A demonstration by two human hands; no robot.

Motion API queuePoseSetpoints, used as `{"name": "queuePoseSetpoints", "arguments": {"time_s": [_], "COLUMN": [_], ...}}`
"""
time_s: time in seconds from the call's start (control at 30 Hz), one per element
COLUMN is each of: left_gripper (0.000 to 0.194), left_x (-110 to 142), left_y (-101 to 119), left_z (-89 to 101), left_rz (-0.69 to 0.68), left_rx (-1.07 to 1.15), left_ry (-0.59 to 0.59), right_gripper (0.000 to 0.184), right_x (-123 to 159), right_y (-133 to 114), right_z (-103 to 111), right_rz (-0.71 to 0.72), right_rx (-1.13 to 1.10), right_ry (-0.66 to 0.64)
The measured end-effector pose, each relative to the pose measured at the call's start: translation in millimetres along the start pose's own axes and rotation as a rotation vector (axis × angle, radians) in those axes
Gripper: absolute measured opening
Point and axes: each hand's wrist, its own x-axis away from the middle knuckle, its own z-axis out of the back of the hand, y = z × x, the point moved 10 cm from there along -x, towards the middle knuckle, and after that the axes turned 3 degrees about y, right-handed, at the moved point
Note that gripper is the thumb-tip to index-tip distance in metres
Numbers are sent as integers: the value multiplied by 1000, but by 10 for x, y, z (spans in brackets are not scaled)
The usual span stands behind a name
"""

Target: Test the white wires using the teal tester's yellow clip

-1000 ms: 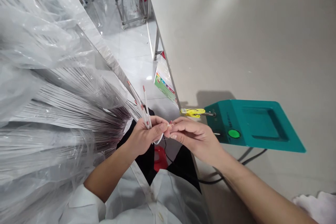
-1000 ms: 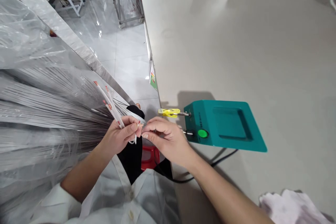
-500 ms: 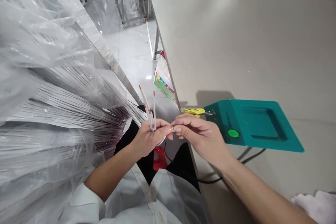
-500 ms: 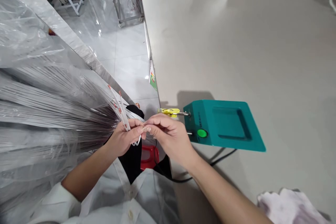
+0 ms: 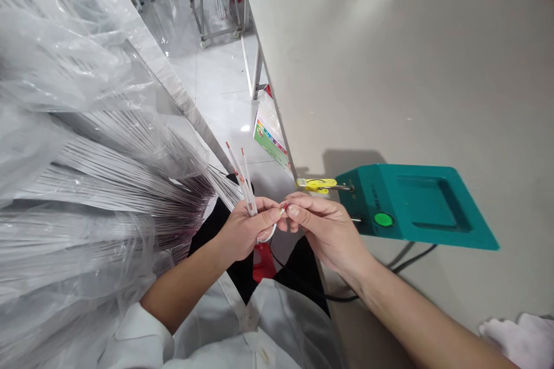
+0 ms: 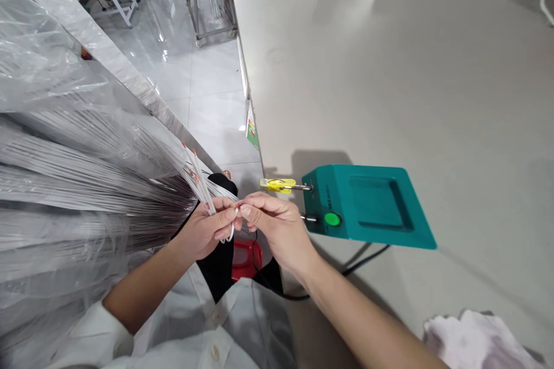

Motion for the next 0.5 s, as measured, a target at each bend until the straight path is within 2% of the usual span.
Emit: {"name": "queuePoseSetpoints", "arguments": {"time_s": [0.13,0.27,0.4,0.5], "left_gripper": [21,22,24,22], "left_x": [13,54,92,93], "left_y": [48,98,114,128], "left_z": [39,99,182,235], "left_rz": [-33,-56,-60,-77], "left_rx": [-76,-252,-399,-415], "left_ry": [28,104,265,361], "right_gripper": [5,8,8,9], "right_x": [45,173,331,415], "right_y": [-311,-543,-596,-564], "right_z": [59,-54,-200,-305], "right_rz": [309,612,878,1010], "right_rx": [350,783,1123,1293], "right_ry": [87,114,128,87]}}
